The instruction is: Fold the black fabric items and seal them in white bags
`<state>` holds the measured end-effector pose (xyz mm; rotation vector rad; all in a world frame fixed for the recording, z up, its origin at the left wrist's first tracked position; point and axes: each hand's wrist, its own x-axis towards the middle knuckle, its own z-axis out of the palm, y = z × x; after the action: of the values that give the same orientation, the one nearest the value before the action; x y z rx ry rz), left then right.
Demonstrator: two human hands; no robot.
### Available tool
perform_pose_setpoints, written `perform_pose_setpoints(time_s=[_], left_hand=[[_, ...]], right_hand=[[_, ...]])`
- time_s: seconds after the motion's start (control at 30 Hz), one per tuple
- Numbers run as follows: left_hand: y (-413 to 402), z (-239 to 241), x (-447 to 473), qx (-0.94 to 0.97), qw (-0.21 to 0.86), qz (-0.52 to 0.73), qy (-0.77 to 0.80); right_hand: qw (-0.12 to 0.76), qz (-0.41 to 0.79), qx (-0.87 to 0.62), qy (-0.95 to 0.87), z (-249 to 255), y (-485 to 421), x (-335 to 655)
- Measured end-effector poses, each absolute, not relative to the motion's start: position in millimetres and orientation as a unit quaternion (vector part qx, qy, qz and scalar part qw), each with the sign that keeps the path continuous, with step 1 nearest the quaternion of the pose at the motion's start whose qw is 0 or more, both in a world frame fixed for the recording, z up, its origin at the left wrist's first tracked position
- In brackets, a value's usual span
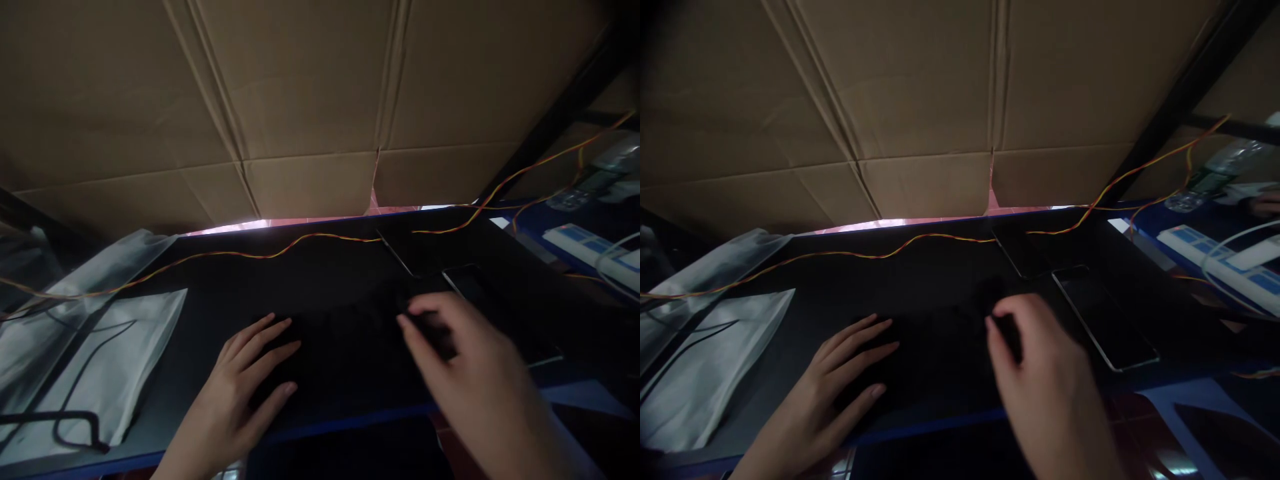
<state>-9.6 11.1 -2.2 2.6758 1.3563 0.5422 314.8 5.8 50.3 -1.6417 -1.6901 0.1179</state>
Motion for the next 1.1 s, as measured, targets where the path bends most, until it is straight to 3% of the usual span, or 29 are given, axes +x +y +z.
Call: perform_pose_setpoints(time_s=[0.17,0.27,0.43,0.6,0.73,0.93,1.1], left_hand=[[11,-4,-8,0.877,0.032,0.179,0.444],[11,-4,-7,0.878,0.037,0.176,0.444],[12,-4,-7,0.878,0.033,0.182,0.442],[11,-2,-9,0.878,0.038,0.19,0.438],[10,-1,-12,0.876,0.032,0.206,0.434],[8,-2,-15,0.872,0.019,0.234,0.43],[8,-2,-12,0.888,0.034,0.231,0.397]], right_hand=[[0.375,0.197,-0.545,-0.724,46,2,293],[0.383,0.11,-0.541,-0.741,31,10,303],[0.266,0.047,-0.504,-0.82,1,20,303],[0.369,0.048,-0.608,-0.701,-11,20,325],[0.329,0.095,-0.697,-0.63,-17,24,348],[0.314,0.202,-0.706,-0.601,4,25,345],[0.33,0.069,-0.735,-0.589,45,19,328]])
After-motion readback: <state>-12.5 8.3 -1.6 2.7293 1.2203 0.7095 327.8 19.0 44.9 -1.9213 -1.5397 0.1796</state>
